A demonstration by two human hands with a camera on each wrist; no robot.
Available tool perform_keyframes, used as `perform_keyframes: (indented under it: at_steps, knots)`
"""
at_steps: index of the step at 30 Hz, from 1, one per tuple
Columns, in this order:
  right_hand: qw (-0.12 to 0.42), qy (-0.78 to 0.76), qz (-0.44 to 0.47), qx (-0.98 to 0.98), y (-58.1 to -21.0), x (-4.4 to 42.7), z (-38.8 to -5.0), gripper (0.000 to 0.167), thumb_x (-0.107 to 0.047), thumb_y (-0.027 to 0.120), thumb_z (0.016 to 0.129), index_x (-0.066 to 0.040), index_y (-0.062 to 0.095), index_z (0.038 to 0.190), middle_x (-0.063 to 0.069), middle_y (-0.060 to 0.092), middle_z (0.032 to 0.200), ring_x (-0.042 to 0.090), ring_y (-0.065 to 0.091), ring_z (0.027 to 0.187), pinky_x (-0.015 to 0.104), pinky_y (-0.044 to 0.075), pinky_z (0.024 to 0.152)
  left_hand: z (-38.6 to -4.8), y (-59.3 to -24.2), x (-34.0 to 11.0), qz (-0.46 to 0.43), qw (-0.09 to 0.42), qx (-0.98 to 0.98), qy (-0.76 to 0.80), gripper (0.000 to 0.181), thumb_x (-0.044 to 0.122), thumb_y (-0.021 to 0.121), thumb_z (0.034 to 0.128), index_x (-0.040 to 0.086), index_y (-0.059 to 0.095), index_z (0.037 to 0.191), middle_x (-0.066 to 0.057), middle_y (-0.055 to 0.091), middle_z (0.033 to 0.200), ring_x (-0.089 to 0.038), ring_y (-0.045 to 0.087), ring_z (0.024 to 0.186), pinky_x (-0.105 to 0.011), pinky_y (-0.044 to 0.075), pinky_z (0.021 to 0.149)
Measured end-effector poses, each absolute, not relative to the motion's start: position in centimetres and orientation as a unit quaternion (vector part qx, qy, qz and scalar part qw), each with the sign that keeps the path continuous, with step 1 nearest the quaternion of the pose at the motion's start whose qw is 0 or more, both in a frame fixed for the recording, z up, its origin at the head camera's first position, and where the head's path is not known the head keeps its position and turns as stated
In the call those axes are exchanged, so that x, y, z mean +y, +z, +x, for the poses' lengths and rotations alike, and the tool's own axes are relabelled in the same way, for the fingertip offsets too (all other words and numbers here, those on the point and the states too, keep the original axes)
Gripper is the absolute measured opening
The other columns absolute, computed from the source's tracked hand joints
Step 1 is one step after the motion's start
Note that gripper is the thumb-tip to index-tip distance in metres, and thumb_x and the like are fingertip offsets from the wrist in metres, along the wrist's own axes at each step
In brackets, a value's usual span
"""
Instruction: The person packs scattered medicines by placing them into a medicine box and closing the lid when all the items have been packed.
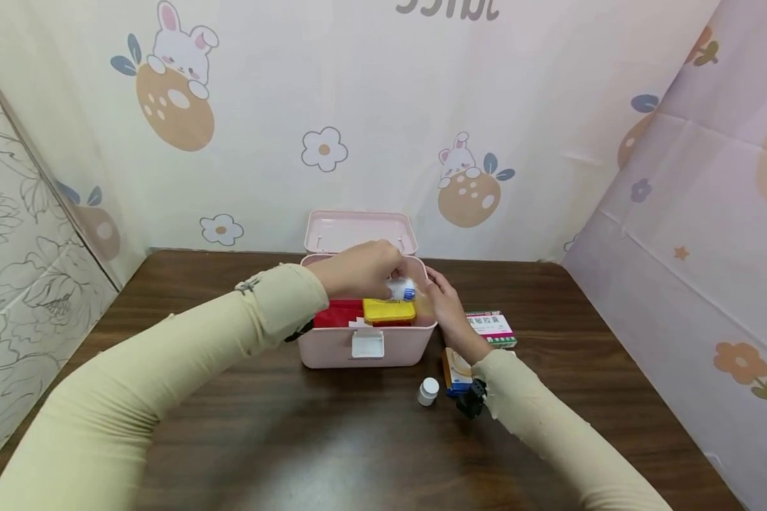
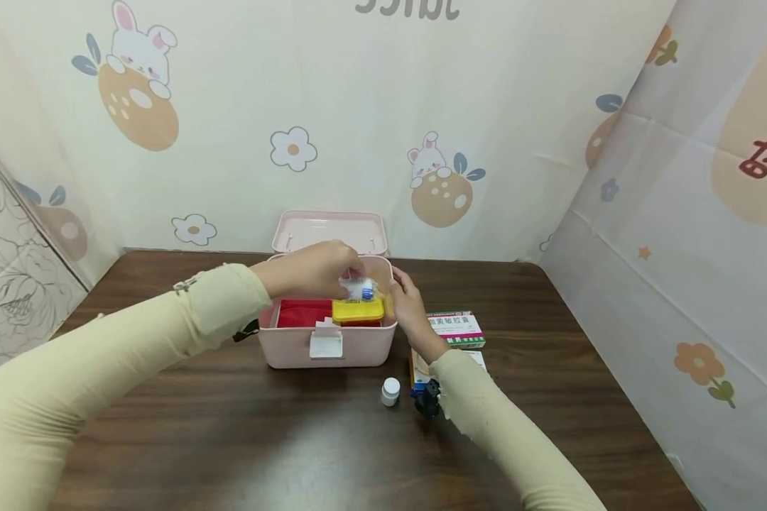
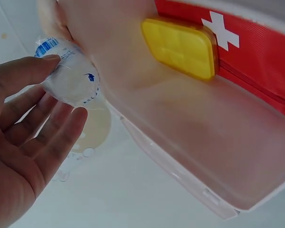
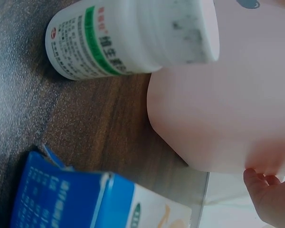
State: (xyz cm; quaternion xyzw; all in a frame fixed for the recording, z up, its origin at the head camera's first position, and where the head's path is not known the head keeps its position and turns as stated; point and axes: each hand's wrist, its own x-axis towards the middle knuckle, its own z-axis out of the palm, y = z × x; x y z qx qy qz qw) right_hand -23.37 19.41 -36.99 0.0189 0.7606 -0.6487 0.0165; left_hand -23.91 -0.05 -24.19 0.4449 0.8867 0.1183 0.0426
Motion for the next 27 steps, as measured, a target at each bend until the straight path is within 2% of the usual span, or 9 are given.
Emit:
perform_keyframes:
  at_steps: [9,21,27]
  knots:
    - [0.021,-0.649,0.023,0.760,-37.6,19.2,-23.1,0.048,-0.019,0.033,0.109,-0.005,0.032,0.155,0.021,0.037,0.154,0.037,0.039,0.136,0.051,0.030,0.115,-25.8,-25.5,1.6,0.401,0.097,0.902,0.132,0.026,0.001,0.077,0.0851,0.001,0.073,0.111,-0.009,0.070,0.106,-0.021,0.061,0.095,-0.027,0.052,0.093]
    - [0.011,-0.648,0.019,0.761,-37.1,19.2,-23.3,0.048,-0.020,0.035,0.109,-0.005,0.034,0.155,0.021,0.036,0.156,0.038,0.036,0.139,0.053,0.028,0.115,-26.7,-27.6,2.8,0.394,0.143,0.899,0.128,0.025,-0.002,0.080,0.0812,0.000,0.072,0.105,-0.010,0.068,0.102,-0.022,0.060,0.090,-0.030,0.055,0.088]
    - [-0.002,-0.647,0.014,0.763,-36.9,19.2,-23.4,0.048,-0.018,0.036,0.108,-0.004,0.035,0.154,0.020,0.036,0.156,0.039,0.036,0.140,0.053,0.028,0.115,-26.8,-28.7,3.3,0.409,0.165,0.889,0.122,0.023,-0.001,0.079,0.0816,-0.001,0.074,0.104,-0.010,0.070,0.101,-0.020,0.061,0.084,-0.028,0.057,0.079]
